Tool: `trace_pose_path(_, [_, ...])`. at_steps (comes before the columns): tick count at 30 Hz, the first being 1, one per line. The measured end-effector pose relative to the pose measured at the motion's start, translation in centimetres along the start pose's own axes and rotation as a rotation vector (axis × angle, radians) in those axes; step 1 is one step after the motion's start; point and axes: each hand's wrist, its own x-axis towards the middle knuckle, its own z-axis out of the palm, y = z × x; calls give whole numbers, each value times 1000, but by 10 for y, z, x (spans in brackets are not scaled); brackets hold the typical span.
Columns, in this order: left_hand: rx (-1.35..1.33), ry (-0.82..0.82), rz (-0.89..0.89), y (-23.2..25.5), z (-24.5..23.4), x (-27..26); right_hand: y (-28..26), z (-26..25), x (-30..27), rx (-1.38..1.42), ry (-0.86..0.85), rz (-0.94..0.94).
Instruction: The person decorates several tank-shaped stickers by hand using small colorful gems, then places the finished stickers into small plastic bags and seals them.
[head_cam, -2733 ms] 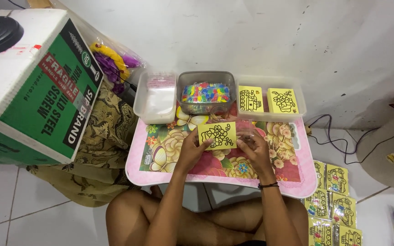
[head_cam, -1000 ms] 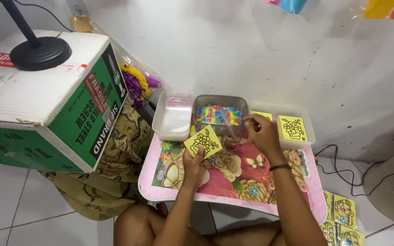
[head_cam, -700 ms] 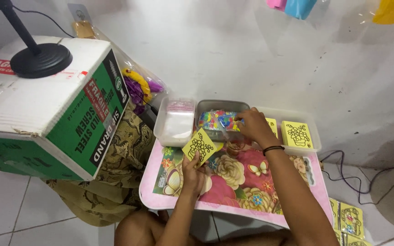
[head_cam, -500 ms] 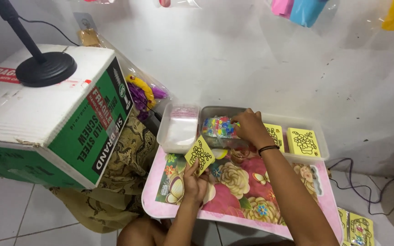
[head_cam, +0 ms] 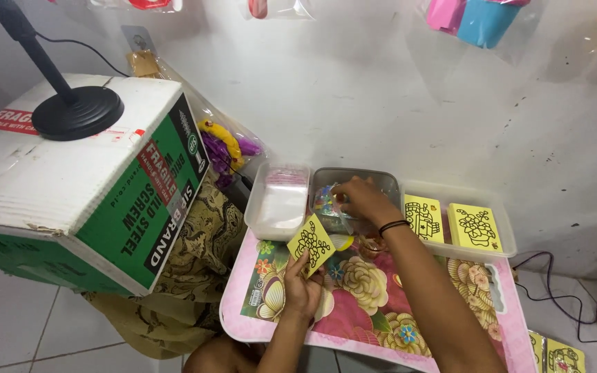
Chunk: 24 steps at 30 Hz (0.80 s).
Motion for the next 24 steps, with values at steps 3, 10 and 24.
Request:
trace_pose_path(3, [-13,-25,-4,0,-1,1,-1,4,4,-96,6,20])
trace_pose_path(10, [-6,-9,1,0,-1,0,-11,-11,-12,-80,37,84])
trace_pose_path(24, [424,-81,10,-12,19,-16,29,-7,-149,892,640,133])
